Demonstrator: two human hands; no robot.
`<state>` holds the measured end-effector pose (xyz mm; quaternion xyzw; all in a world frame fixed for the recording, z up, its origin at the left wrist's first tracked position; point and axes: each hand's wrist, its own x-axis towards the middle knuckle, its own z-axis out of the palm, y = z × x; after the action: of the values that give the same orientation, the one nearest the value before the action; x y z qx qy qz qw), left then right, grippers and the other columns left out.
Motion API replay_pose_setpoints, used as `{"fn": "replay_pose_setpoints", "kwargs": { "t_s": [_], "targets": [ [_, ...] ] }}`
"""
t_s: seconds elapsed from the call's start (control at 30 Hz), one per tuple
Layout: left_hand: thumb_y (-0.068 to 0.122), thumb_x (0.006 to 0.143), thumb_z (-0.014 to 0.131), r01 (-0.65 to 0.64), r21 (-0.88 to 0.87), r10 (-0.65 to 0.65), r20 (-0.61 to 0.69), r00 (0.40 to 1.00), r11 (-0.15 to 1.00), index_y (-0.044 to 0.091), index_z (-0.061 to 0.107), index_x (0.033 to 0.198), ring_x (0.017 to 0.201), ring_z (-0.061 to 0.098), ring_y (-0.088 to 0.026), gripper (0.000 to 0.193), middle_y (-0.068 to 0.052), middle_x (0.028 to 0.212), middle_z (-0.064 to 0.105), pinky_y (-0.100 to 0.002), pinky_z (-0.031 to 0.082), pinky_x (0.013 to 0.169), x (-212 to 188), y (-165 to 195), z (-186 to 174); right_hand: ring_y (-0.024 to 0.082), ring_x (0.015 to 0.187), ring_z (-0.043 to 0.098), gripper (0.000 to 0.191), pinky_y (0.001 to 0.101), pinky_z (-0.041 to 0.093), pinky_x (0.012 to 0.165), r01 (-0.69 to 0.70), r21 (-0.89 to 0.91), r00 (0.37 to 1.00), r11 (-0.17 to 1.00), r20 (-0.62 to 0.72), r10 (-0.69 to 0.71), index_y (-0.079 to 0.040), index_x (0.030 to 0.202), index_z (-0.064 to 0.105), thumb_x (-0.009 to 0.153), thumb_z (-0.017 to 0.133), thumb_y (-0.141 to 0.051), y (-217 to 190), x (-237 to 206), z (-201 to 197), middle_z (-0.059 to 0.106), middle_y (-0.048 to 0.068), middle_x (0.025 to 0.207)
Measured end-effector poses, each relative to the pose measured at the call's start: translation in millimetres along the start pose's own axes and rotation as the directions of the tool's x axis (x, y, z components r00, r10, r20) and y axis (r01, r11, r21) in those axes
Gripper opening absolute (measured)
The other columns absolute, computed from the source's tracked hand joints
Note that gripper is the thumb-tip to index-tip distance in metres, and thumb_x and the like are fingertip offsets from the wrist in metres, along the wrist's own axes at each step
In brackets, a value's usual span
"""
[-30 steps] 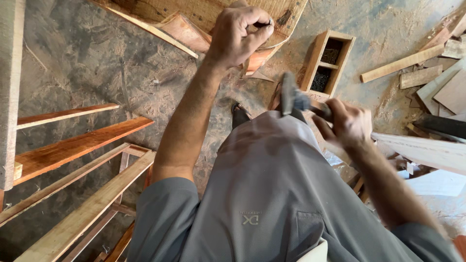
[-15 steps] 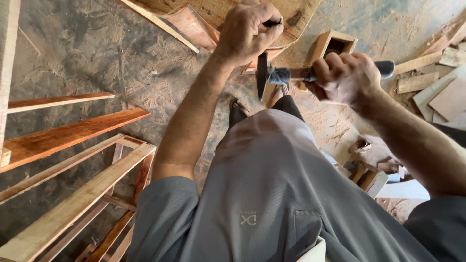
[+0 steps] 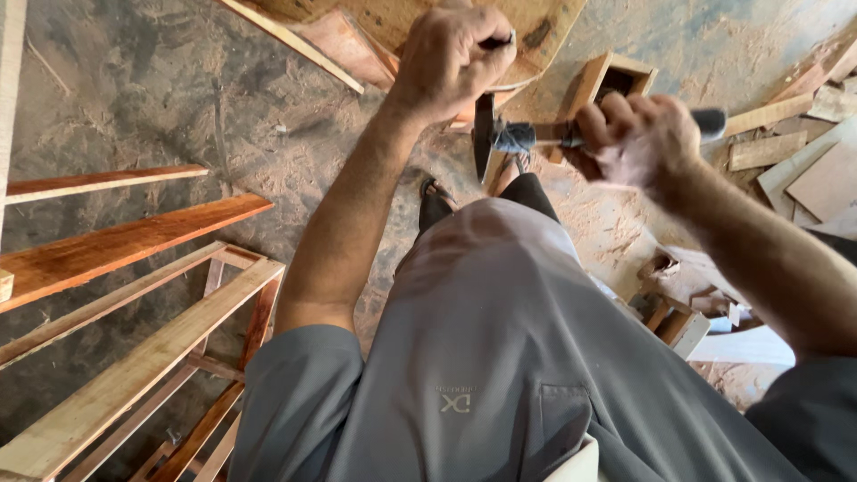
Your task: The person uses a hammer to drive nails into a wooden chair frame, attaching a small wooden block to the seat. They repeatedly pick up nails and small blocks, position them, and hammer them into place.
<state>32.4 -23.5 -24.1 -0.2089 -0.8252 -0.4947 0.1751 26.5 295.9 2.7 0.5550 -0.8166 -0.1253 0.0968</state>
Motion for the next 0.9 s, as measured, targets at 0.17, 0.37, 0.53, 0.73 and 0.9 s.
{"fn": "replay_pose_setpoints", "kwargs": {
  "t_s": [0.17, 0.37, 0.53, 0.73, 0.9],
  "targets": [
    [0.017, 0.099, 0.073, 0.007, 0.009, -0.007, 0.014, 1.000, 1.000, 0.011, 0.073, 0.090, 0.068, 0.068, -0.013, 0.011, -0.003, 0.081, 0.076, -0.032, 0.059, 0.065, -3.8, -3.5, 1.0, 0.005, 0.044, 0.033, 0.037, 0.0231, 0.032, 0.037, 0.034, 0.056, 0.998, 0.998, 0.045, -0.037, -0.020, 0.077, 0.044, 0.102, 0.052, -0.047, 5.8, -7.0, -1.5, 0.030, -0.006, 0.056],
    [0.018, 0.102, 0.073, 0.037, -0.033, -0.036, 0.030, 0.999, 0.999, 0.011, 0.072, 0.092, 0.072, 0.072, -0.011, 0.013, -0.003, 0.082, 0.076, -0.030, 0.061, 0.068, -3.8, -2.7, -0.6, 0.005, 0.045, 0.033, 0.038, 0.0236, 0.033, 0.042, -0.003, 0.017, 0.999, 1.000, 0.038, 0.002, -0.023, 0.079, 0.044, 0.103, 0.055, -0.051, 16.4, -13.1, 3.8, 0.031, -0.007, 0.057],
    [0.017, 0.100, 0.073, -0.014, 0.014, 0.014, 0.007, 1.000, 1.000, 0.011, 0.073, 0.092, 0.071, 0.070, -0.012, 0.011, -0.003, 0.081, 0.076, -0.034, 0.059, 0.072, -3.0, -1.1, -1.2, 0.004, 0.045, 0.033, 0.039, 0.0241, 0.034, 0.044, 0.017, -0.039, 0.998, 0.999, 0.064, -0.014, -0.022, 0.082, 0.045, 0.100, 0.056, -0.054, 21.8, -16.9, 2.6, 0.032, -0.006, 0.058],
    [0.017, 0.098, 0.073, -0.014, 0.033, 0.014, 0.003, 1.000, 0.999, 0.010, 0.074, 0.091, 0.070, 0.068, -0.013, 0.010, -0.003, 0.080, 0.076, -0.035, 0.057, 0.070, -4.1, -0.5, -2.7, 0.004, 0.044, 0.034, 0.041, 0.0240, 0.033, 0.041, 0.025, -0.045, 0.999, 0.999, 0.048, -0.023, -0.022, 0.079, 0.046, 0.102, 0.056, -0.055, 22.4, -19.0, -1.1, 0.033, -0.007, 0.057],
    [0.017, 0.101, 0.073, 0.001, -0.025, -0.001, 0.012, 1.000, 1.000, 0.009, 0.072, 0.091, 0.074, 0.072, -0.012, 0.012, -0.004, 0.083, 0.076, -0.031, 0.061, 0.070, -3.1, -0.8, -4.0, 0.005, 0.044, 0.035, 0.039, 0.0242, 0.035, 0.041, -0.006, 0.013, 0.997, 1.000, 0.077, 0.005, -0.022, 0.081, 0.047, 0.103, 0.055, -0.054, 20.1, -16.4, -1.4, 0.034, -0.006, 0.057]
  ]
}}
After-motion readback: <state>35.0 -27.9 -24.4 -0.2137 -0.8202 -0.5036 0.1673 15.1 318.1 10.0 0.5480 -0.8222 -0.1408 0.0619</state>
